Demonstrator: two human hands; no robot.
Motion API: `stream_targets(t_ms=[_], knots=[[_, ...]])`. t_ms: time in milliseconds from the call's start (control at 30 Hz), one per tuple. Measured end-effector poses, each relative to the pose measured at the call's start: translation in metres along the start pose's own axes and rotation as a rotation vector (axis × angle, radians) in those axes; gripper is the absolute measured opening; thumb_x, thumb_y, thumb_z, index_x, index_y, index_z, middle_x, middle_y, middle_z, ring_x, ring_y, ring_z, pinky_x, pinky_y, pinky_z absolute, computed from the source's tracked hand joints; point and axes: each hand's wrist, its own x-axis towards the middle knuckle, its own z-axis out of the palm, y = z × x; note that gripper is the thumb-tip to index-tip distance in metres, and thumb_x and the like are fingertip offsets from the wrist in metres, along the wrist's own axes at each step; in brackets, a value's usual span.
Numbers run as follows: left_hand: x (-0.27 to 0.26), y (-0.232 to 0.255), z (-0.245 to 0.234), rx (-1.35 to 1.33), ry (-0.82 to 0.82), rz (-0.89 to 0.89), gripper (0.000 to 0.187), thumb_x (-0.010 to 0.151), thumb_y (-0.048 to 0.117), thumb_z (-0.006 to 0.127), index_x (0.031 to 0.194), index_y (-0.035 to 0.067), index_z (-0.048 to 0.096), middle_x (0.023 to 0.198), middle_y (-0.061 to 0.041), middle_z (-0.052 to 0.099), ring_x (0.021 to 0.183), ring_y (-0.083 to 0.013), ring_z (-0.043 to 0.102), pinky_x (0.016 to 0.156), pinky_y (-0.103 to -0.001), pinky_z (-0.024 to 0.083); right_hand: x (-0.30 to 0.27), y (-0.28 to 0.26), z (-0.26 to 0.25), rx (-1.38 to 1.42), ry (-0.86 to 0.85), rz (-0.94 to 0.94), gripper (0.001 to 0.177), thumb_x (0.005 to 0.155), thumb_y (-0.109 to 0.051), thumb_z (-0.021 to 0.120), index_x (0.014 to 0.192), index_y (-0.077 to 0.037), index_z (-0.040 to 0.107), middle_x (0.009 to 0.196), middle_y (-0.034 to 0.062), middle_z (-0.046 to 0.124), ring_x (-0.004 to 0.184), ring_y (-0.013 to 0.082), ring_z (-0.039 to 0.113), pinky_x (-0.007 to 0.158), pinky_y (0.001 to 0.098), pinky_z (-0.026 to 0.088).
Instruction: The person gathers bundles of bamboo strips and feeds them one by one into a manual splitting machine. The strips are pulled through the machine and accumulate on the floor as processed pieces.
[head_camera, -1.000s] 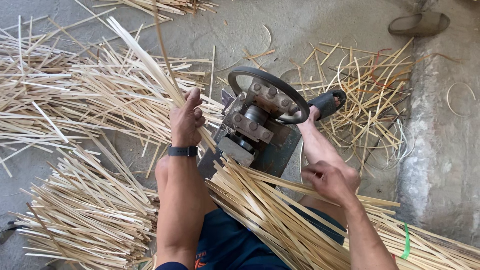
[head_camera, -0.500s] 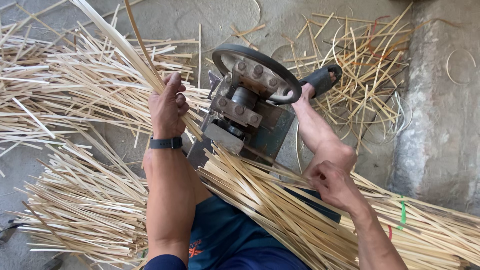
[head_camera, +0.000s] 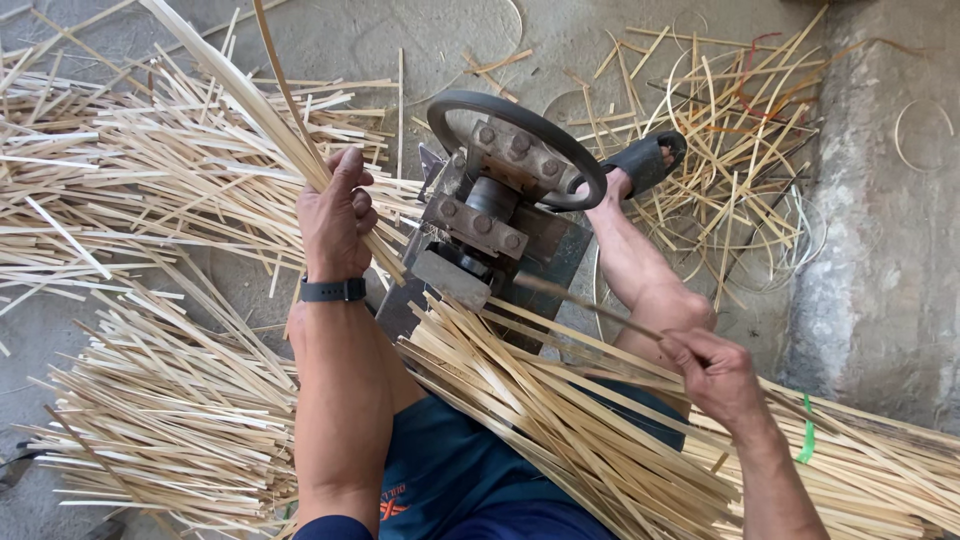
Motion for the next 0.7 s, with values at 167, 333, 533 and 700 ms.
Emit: stream_targets(t_ms=[167, 333, 533, 700], knots=[[-0.002, 0.001, 0.004, 0.04, 0.001, 0.009, 0.038, 0.092, 0.025, 0.079, 0.118, 0.001, 0.066, 0.082, -0.013, 0.072, 0.05, -0.0029, 0.049, 0.039, -0.016, 0.035, 0.03, -0.018, -0.011, -0.263, 0.077, -0.069, 0.02, 0.092, -0.032, 0.073, 0.105, -0.02, 0.083, 0.093, 0.0065, 0.08, 0.071, 0.0218, 0.076, 0.064, 0.0362, 0.061], [-0.003, -0.001, 0.009, 0.11, 0.015, 0.032, 0.044, 0.087, 0.028, 0.083, 0.119, 0.0, 0.072, 0.088, -0.009, 0.076, 0.052, -0.002, 0.051, 0.041, -0.015, 0.038, 0.059, -0.062, 0.008, -0.282, -0.006, -0.045, 0.023, 0.092, -0.037, 0.07, 0.107, -0.024, 0.082, 0.095, 0.0024, 0.081, 0.066, 0.0211, 0.074, 0.058, 0.0357, 0.06], [-0.002, -0.01, 0.015, 0.105, -0.066, 0.069, 0.04, 0.088, 0.027, 0.083, 0.115, 0.0, 0.073, 0.091, -0.009, 0.075, 0.054, -0.0014, 0.048, 0.043, -0.017, 0.039, 0.067, -0.075, 0.017, -0.182, 0.004, -0.077, 0.029, 0.091, -0.042, 0.07, 0.109, -0.023, 0.081, 0.097, 0.0039, 0.08, 0.066, 0.0203, 0.075, 0.062, 0.0382, 0.061], [0.002, -0.009, 0.02, 0.01, -0.073, 0.082, 0.037, 0.091, 0.029, 0.079, 0.111, -0.001, 0.071, 0.091, -0.012, 0.077, 0.051, -0.0032, 0.047, 0.04, -0.017, 0.035, 0.049, -0.047, 0.029, -0.159, -0.249, 0.149, 0.035, 0.086, -0.037, 0.075, 0.116, -0.019, 0.079, 0.095, 0.0061, 0.079, 0.078, 0.0203, 0.075, 0.076, 0.035, 0.059]])
